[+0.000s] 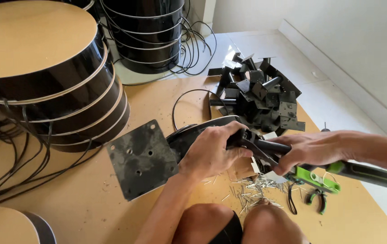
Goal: The person assembles a cylindrical lamp by attaching a metal bracket to the base using a staple gun and a power drill. They then place a circular wooden top onto the lamp body and handle various metal components and wires on the floor.
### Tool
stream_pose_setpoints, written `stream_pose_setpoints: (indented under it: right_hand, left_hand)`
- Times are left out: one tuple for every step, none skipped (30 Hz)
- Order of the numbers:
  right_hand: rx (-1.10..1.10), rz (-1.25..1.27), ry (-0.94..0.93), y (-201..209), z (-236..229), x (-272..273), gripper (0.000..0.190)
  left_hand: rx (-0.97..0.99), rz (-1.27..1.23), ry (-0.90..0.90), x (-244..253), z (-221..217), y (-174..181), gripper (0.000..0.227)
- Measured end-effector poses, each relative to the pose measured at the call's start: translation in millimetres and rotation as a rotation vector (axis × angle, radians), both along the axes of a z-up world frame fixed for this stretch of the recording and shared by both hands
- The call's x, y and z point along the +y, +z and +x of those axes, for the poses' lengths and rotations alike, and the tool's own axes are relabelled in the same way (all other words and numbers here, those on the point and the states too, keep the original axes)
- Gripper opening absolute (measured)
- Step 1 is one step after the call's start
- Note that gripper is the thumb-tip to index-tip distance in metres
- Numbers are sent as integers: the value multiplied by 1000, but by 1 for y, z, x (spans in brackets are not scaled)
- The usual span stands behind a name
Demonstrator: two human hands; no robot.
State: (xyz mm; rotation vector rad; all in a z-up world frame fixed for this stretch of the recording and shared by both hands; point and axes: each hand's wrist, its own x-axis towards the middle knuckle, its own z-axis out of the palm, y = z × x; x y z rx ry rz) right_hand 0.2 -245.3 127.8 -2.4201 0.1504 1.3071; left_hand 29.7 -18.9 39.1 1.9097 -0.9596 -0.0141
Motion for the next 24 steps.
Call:
stream_pose_setpoints:
  right_hand:
    - [-43,11,14,-6,1,-2,41]
    - [-45,12,19,-3,0,2,41]
    - [-72,-7,-40,-2,-2,6,40]
    - [-100,-25,-99,-1,-4,9,40]
    - [-97,-23,-102,-7,-4,5,40]
    - [-102,-75,-61,-13,-4,0,52]
    - [-100,-132,-18,-18,-5,-5,65]
    - [-91,-134,-20,-18,-8,-1,65]
    - [-88,-167,-26,-18,-12,4,76]
    - [-86,-200,-32,-18,-15,8,89]
    - [-80,-199,-31,-25,-17,8,89]
    - [-121,-139,-116,-32,-19,7,74]
    - [-162,-79,-201,-38,-22,6,59]
    - [-156,-80,-200,-49,-24,1,59]
    - [-163,-11,-253,-58,-24,-4,53]
    - [-169,57,-306,-66,-25,-8,48]
    - [-178,57,-296,-66,-23,-11,48]
    - [-191,43,-266,-65,-22,-14,51]
    - [-197,34,-238,-68,-23,-17,53]
    - [-198,38,-232,-51,-22,-12,53]
    - [-133,-101,-129,-33,-21,-8,64]
    - [-68,-239,-25,-17,-19,-4,75]
    - [-64,-236,-25,-5,-17,1,75]
    - [-23,-264,69,6,-15,5,56]
  left_hand:
    - [-10,-20,0,1,0,-2,50]
    - [-12,-19,5,-1,3,-14,50]
    - [-247,133,153,-3,4,-27,86]
    - [-484,286,297,-5,6,-40,122]
    - [-483,288,293,-6,4,-47,122]
    - [-574,525,518,-7,2,-54,144]
    - [-654,762,743,-8,-1,-62,169]
    - [-645,762,738,-8,-4,-58,169]
    - [-572,863,779,-6,-7,-54,146]
    - [-496,962,819,-4,-10,-50,123]
    - [-491,966,816,-1,-15,-43,123]
    - [-528,951,795,2,-20,-36,110]
    - [-564,935,774,5,-26,-29,97]
    - [-559,937,772,4,-24,-33,97]
    - [-544,918,742,3,-21,-36,101]
    - [-528,899,711,2,-18,-37,104]
    - [-531,896,724,1,-16,-37,104]
    - [-534,838,711,1,-14,-37,95]
    - [-533,787,691,1,-14,-38,87]
    - [-534,792,697,2,-13,-38,87]
    - [-531,788,687,3,-11,-38,94]
    - [-529,784,676,4,-9,-38,103]
    - [-526,787,674,2,-11,-38,103]
    - [-556,787,677,0,-12,-39,110]
